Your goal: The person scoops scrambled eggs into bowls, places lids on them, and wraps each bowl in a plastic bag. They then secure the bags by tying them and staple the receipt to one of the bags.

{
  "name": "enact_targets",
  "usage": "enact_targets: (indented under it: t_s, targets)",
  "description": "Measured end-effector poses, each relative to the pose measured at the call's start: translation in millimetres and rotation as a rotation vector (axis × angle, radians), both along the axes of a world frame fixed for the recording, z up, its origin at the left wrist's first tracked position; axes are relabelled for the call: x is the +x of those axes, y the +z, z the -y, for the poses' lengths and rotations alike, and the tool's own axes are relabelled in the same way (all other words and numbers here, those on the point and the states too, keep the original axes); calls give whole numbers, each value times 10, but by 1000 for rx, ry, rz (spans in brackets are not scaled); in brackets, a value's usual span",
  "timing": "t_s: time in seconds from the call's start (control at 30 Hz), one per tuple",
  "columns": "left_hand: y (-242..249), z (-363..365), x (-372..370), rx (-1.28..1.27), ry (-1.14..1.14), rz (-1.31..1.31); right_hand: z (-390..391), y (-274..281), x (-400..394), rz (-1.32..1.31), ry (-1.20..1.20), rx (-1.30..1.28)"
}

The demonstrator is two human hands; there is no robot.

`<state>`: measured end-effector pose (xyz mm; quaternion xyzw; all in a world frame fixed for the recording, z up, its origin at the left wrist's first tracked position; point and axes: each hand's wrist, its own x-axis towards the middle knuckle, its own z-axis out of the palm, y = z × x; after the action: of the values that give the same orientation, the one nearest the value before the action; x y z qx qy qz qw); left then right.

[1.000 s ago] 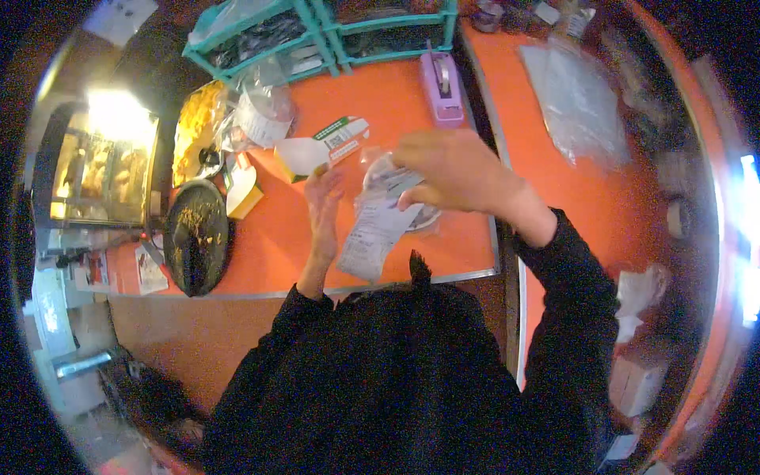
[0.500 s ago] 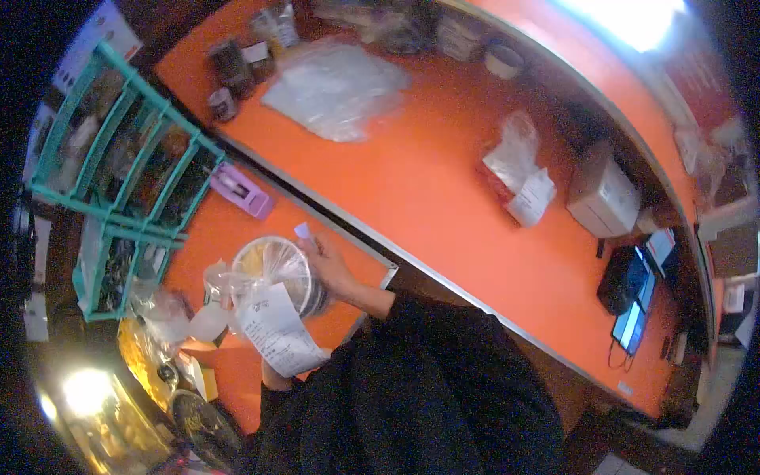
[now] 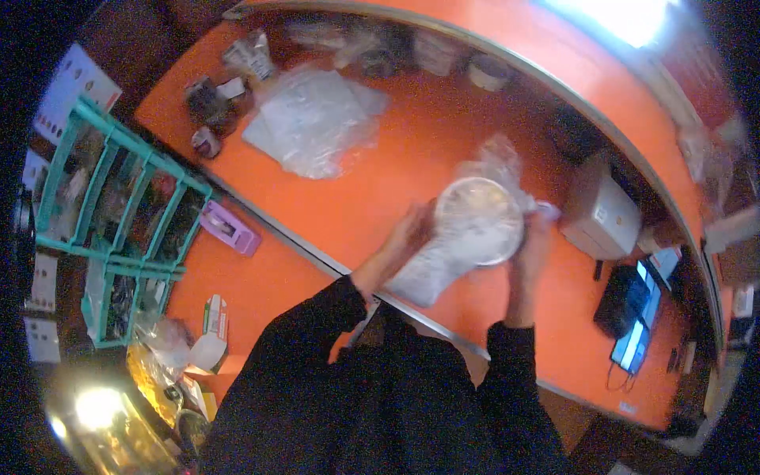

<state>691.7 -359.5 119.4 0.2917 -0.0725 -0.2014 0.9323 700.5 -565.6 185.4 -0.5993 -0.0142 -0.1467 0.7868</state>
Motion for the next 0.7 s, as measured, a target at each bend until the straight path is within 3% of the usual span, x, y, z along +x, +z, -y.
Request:
enact_targets:
  t_s: [0.03,0.07,0.13,0.17,0.23,0.27,0.37,0.4,0.47,0.53,0.63,0.7]
  targets:
    - [-21,20,17,124,63,-154,225,113,24,45,-248,-310]
    - [-28,-28,16,244,130,-308,-31,703,-173,81,-519,-591]
    - [117,-234,-116,300,168,-360,-152,1017,-264,440,-676,-319]
    - [165,-342,-216,328,181,-387,-218,1112,-418,662,-434,-307]
    - [55,-677,-424,329,174,-279,-717,1035,-638,800,-74,-163]
    - [-15,-868,-564,330,175,-224,-1118,982,-751,702,66,-222]
    - [-184,-1414,-1243,253,484,-197,-2316,738,-883,321,513,-521]
    - [-166,-1611,-1546,234,564,-305,-2725,566,-775,361,592,-504]
    - [-178,-1946,-2192,219,741,-480,-3550,16,-655,149,659,-539]
    - [-227,-2116,-2877,184,948,-596,-4177,-303,-454,110,636,-709]
    - [-216,-2150,-3844,155,1212,-701,-4552,-517,57,401,452,-1146]
    - [-345,-2097,-4400,157,1320,-842,-4682,-494,320,406,408,-1405]
